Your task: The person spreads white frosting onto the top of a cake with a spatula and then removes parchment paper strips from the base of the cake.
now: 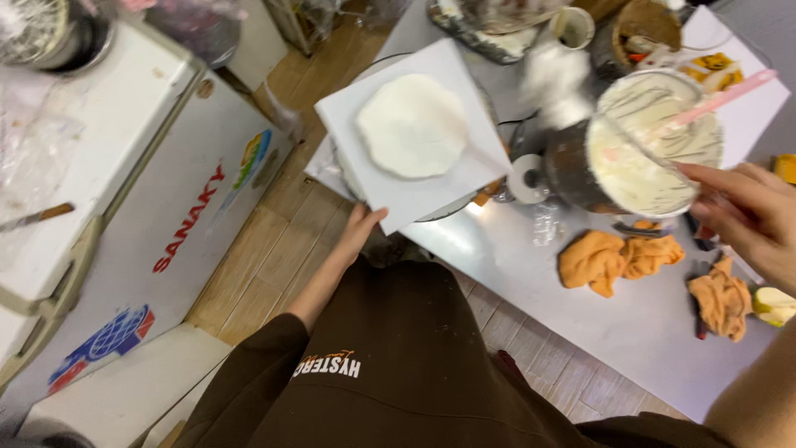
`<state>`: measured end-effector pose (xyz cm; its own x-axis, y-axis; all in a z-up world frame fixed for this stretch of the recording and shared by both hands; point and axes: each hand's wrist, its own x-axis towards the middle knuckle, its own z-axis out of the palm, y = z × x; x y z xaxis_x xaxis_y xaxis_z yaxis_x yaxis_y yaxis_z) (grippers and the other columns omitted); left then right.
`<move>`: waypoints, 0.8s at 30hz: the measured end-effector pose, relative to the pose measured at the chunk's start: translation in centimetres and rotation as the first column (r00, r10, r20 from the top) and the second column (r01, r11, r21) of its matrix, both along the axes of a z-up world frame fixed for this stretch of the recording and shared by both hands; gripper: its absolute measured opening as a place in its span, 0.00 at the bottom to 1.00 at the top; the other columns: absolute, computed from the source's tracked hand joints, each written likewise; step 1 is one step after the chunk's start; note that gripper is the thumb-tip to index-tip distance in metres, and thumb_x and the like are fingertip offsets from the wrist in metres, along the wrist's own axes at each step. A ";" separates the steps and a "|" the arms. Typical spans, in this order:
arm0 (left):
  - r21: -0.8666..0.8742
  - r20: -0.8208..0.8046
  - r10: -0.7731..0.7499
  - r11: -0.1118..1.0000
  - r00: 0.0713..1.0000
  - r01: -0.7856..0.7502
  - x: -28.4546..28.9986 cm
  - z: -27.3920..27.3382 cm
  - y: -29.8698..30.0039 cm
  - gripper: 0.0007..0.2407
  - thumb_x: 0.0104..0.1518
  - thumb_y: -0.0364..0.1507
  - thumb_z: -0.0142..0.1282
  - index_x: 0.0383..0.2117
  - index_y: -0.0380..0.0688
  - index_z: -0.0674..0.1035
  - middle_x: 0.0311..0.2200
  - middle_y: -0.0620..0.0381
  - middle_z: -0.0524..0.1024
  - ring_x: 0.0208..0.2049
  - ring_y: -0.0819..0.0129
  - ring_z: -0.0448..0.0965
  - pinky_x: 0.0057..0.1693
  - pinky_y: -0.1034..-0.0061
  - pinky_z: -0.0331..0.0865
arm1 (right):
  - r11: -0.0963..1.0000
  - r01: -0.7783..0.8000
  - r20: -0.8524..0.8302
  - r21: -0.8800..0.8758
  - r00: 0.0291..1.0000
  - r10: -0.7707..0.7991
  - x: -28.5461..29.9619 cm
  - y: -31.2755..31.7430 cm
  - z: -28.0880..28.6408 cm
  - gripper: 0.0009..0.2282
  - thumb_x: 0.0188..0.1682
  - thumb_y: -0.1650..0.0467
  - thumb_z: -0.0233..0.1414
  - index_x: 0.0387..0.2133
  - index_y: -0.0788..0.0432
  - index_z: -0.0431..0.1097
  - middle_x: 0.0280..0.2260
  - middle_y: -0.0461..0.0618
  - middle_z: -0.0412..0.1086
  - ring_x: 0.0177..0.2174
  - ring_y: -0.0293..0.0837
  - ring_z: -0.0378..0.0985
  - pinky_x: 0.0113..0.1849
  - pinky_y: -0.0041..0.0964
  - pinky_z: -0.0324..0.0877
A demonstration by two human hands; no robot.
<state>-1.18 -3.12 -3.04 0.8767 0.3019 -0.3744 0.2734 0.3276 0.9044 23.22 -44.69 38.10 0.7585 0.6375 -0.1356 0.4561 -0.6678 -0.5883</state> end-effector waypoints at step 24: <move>-0.070 0.156 0.032 0.997 0.987 -0.021 5.6 -2.2 10.0 0.15 0.68 0.38 0.46 0.48 0.38 0.73 0.37 0.58 0.76 0.31 0.74 0.79 0.41 0.78 0.73 | 0.149 -0.165 0.142 -0.975 0.056 0.988 -9.9 41.2 0.7 0.05 0.39 0.67 0.61 0.29 0.47 0.77 0.39 0.41 0.76 0.40 0.42 0.81 0.33 0.36 0.76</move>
